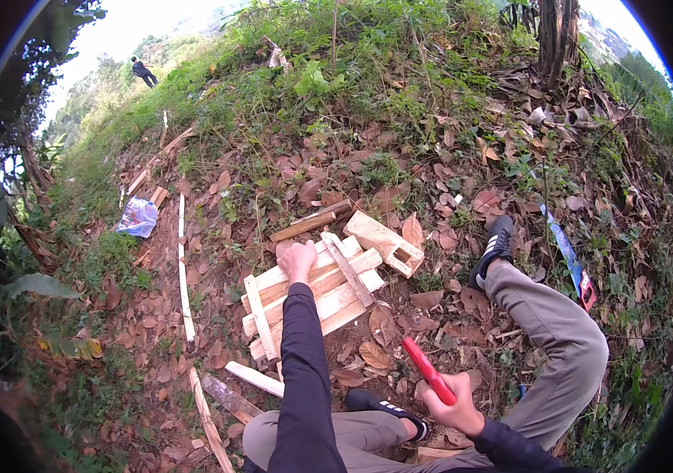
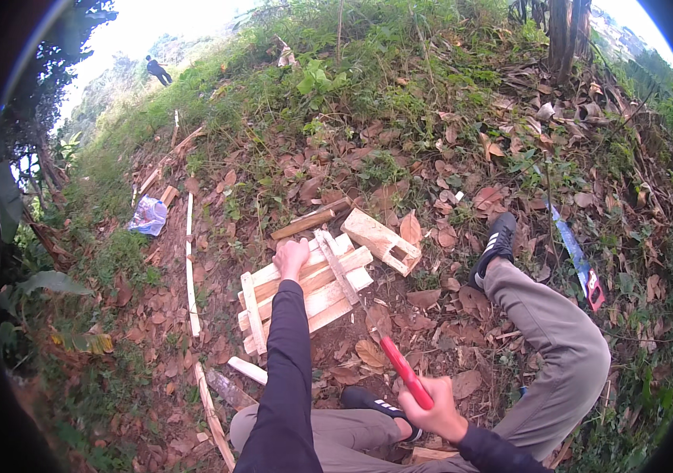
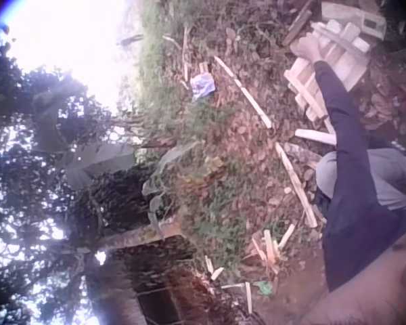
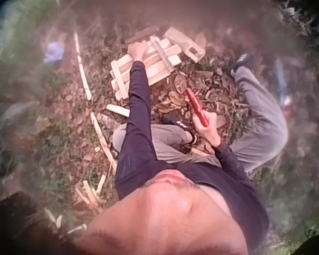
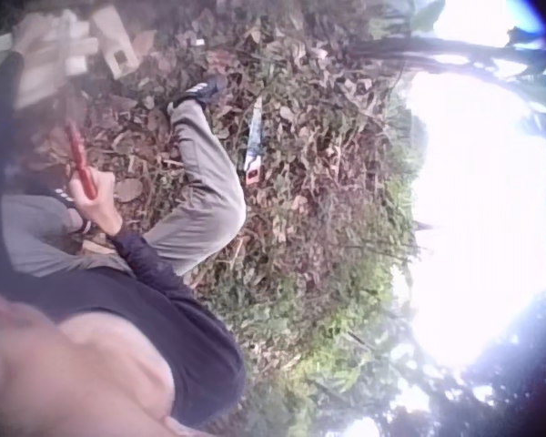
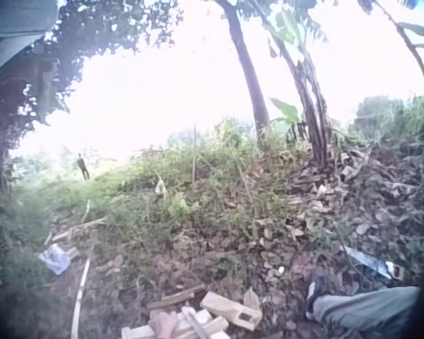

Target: The person sits on the ground and uses a red-handled hand saw to cut a small wooden crate into smaller pieces. They hold the crate steady with one hand while sawing through the slats with the other, occasionally adjusting the wood's position.

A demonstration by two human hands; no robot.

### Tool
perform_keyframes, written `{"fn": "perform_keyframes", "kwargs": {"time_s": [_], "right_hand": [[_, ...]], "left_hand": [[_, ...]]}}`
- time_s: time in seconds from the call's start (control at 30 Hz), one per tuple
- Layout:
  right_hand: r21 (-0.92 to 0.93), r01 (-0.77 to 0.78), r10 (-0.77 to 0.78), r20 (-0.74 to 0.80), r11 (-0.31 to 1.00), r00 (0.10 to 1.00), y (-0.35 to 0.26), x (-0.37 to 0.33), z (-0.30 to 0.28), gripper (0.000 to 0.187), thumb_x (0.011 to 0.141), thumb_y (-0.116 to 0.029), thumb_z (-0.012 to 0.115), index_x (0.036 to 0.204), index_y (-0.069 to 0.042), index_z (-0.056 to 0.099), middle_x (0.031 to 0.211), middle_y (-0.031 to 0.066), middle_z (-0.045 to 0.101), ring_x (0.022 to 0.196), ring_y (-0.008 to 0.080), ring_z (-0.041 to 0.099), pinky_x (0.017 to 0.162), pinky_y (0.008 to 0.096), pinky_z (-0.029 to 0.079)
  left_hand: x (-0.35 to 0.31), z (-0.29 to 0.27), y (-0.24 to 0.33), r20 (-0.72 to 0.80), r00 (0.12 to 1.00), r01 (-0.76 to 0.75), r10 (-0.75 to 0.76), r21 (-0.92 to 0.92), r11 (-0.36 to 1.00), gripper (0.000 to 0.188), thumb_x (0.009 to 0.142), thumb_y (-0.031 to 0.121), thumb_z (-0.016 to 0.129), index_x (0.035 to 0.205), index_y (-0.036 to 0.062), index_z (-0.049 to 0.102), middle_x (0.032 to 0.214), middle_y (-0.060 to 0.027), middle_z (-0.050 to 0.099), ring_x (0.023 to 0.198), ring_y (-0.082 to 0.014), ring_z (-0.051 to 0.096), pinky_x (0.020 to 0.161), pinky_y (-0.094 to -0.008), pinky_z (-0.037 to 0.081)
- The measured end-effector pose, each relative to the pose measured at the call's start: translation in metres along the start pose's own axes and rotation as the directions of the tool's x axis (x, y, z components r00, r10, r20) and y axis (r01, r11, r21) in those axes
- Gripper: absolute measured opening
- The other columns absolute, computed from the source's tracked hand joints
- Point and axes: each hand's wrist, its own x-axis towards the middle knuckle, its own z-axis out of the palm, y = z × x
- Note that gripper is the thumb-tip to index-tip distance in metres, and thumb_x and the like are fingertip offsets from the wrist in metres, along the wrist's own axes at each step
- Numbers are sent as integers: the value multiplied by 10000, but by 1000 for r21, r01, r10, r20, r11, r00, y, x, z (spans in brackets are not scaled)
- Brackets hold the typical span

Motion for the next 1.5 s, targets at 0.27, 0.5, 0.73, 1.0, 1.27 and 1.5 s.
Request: {"fn": "perform_keyframes", "kwargs": {"time_s": [0.27, 0.5, 0.73, 1.0, 1.27, 1.5], "right_hand": [[-19, 18, -19, -89, 1000, 996, 18, 69, 27, 208, 807, -98, 633, 636, -15, 549, 489, 82, 462, 421, 122, 494, 441, 323, 371], [16, -5, 5, -43, 1000, 999, 14, 38, 13, 147, 779, -87, 640, 654, -28, 589, 489, 61, 507, 407, 151, 529, 451, 309, 409], [-1, 42, -42, -24, 999, 999, 30, 25, 6, 98, 782, -57, 636, 696, -13, 616, 512, 70, 515, 430, 157, 558, 472, 299, 429], [-2, 45, -45, -66, 999, 997, 28, 21, 27, 67, 786, -48, 643, 731, -9, 640, 520, 86, 525, 422, 196, 567, 460, 321, 434], [-55, 27, -29, -32, 998, 999, 31, 18, 3, 73, 793, -45, 639, 739, 3, 643, 512, 80, 509, 426, 155, 545, 461, 305, 418], [12, 6, -5, -70, 1000, 998, 14, 40, 15, 229, 827, -70, 648, 633, -24, 536, 478, 24, 446, 392, 112, 443, 430, 300, 341]], "left_hand": [[7, 2, 0, 33, 999, 34, -35, 13, 999, 624, 945, 480, 397, 1195, -6, 699, 1247, -225, 667, 1222, -339, 606, 1062, -449, 397], [7, -2, -4, 59, 998, 16, -16, -1, 1000, 627, 943, 474, 395, 1183, -19, 698, 1230, -251, 665, 1209, -357, 613, 1044, -458, 419], [9, 5, 5, 45, 999, 14, -14, 3, 1000, 645, 949, 502, 409, 1205, -21, 686, 1261, -256, 645, 1228, -371, 598, 1049, -442, 431], [19, 6, 3, 83, 996, 19, -20, 14, 1000, 640, 957, 488, 374, 1220, -5, 686, 1280, -238, 645, 1244, -349, 591, 1055, -445, 402], [20, 8, 3, 87, 996, 24, -24, -1, 1000, 656, 945, 486, 378, 1216, -30, 679, 1281, -253, 639, 1250, -359, 583, 1068, -453, 393], [22, 8, -2, 80, 997, 21, -22, 9, 1000, 684, 946, 522, 368, 1226, -20, 677, 1292, -246, 636, 1259, -358, 576, 1070, -461, 389]]}}
